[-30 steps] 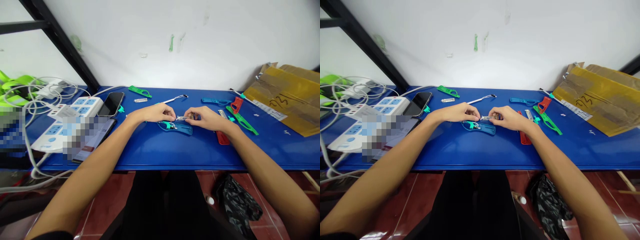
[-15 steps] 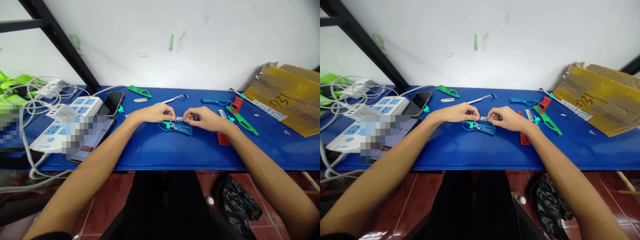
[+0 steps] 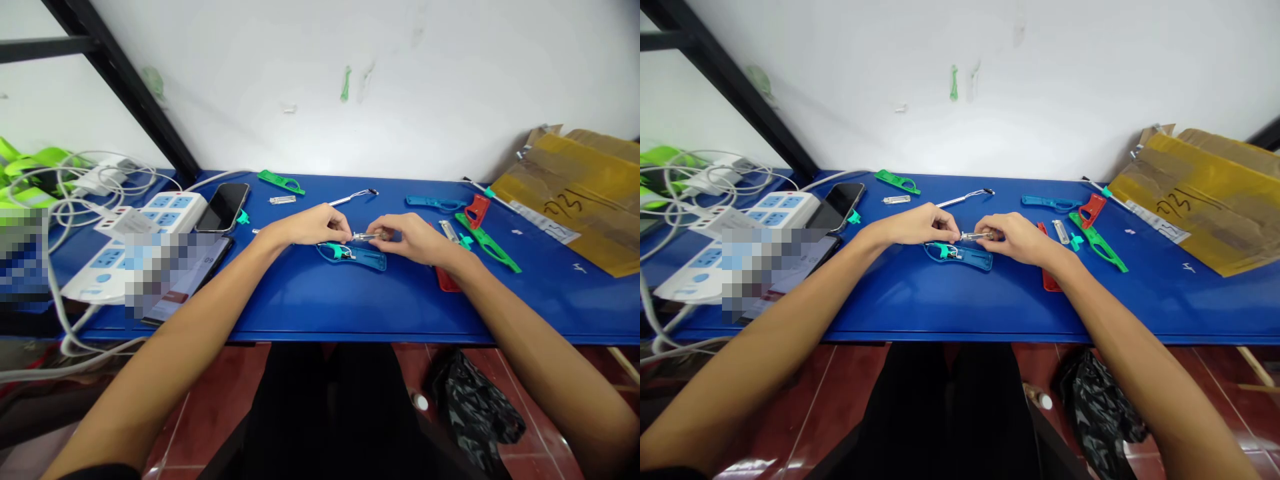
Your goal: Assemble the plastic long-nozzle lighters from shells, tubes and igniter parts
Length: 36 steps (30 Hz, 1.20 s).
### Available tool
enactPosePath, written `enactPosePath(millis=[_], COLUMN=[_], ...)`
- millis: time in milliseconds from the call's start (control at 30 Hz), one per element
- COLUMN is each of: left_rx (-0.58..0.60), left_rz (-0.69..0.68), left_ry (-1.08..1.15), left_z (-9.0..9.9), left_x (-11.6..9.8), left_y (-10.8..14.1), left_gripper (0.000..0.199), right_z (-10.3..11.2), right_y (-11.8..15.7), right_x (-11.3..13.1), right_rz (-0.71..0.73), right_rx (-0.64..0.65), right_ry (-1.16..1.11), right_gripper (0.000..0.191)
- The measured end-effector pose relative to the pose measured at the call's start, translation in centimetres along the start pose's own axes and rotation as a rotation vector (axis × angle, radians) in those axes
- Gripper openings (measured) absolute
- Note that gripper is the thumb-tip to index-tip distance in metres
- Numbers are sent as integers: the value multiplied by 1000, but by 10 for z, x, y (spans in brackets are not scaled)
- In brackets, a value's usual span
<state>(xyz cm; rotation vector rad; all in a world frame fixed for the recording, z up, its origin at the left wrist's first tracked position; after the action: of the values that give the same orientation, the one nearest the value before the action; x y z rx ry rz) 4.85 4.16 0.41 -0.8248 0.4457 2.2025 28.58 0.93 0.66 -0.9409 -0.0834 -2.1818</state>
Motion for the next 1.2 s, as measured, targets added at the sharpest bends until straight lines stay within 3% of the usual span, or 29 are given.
enactPosePath(millis=[200,633,967,1200], left_rx=[-15,-11,47,99], left_rz=[13,14,42,9], left_ry=[49,21,-74,-68], left_z=[-1,0,1,-1], left_x=[3,5,-1,-1], left_y=[0,0,2,4], left_gripper=[23,30,51,44], right_z=[-2,-4,1,5], right_y=[0,0,3,5], right_x=[-3,-3,4,12], right_rz=[20,-25,-16,-5], right_rx=[-38,4,31,37], right_ry=[-6,9,78,125], right_gripper=[26,29,32,32])
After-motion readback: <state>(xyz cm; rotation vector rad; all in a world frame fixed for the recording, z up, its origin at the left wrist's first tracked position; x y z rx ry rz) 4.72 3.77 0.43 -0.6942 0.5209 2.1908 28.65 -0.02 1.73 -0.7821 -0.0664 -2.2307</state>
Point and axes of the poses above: each hand's wrist, its own y-axis away from the middle knuckle, its own z-axis out of the back of the hand, x = y × z, the point moved 3 cm from there along -y, towards the middle knuckle, and after that the axes turned 10 degrees about -y, right-handed, at the moved point
